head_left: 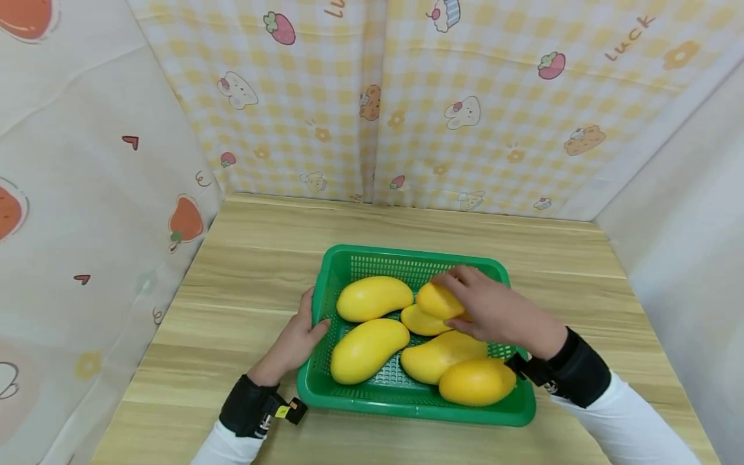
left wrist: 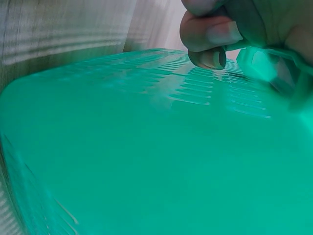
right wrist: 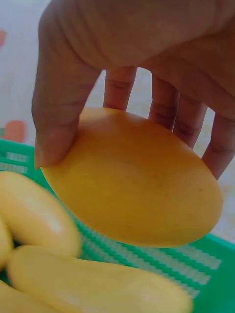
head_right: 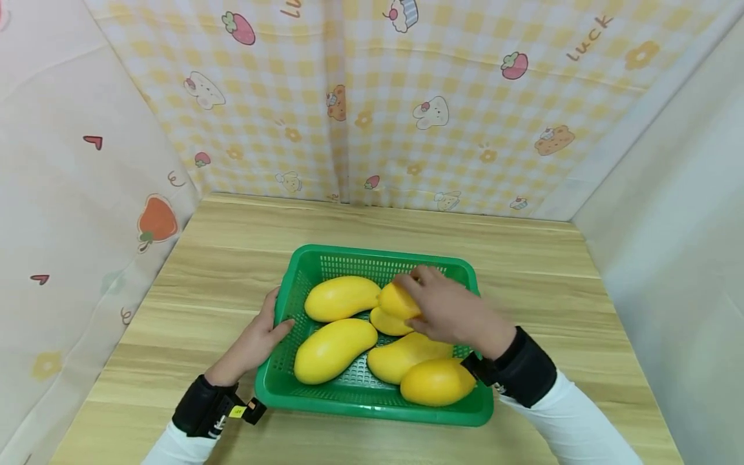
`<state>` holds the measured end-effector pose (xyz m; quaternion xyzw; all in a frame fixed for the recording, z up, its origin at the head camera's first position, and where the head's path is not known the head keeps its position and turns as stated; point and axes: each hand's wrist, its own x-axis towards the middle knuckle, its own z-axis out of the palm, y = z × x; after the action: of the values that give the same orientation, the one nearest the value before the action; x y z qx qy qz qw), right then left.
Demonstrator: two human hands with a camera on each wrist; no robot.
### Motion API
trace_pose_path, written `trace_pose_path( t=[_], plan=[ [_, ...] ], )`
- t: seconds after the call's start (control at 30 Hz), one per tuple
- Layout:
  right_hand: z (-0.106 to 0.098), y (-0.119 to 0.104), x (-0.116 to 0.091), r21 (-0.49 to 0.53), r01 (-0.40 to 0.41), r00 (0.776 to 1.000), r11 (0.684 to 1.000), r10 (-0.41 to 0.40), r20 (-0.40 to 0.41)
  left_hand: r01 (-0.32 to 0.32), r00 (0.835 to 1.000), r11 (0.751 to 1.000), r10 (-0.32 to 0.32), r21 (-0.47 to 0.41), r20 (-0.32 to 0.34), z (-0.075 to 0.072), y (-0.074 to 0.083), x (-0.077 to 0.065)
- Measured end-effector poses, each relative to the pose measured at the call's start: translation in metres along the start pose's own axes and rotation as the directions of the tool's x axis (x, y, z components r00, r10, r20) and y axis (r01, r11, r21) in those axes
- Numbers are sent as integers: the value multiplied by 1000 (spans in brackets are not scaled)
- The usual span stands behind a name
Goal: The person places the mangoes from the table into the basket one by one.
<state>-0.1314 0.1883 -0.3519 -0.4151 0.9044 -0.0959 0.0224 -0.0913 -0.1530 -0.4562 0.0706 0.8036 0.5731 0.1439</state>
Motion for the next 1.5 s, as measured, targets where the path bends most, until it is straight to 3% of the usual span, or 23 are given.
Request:
trace_pose_path(
  t=[0.3, 0.7, 0.93, 1.23, 1.5],
  plan=[
    [8, -33, 17, 41, 91, 990, 995, -95, 100, 3, 1000, 1000, -3, -1, 2, -1, 1, 0],
    [26, -61, 23, 94, 163, 944, 982, -183, 275, 9, 1000, 999, -9, 41, -2, -1, 1, 0],
    [37, -71, 28, 77, 165, 912, 983, -182, 368, 16, 1000, 999, -16, 45, -5, -1, 0, -1],
    [45, -80, 30, 38, 129, 891, 991, -133, 435, 10, 1000, 1000, -10, 22, 3, 0, 1, 1],
    [52, -82, 29, 24, 148, 892, 989, -144, 430, 0, 1000, 999, 0, 32, 2, -3, 1, 0]
  ],
)
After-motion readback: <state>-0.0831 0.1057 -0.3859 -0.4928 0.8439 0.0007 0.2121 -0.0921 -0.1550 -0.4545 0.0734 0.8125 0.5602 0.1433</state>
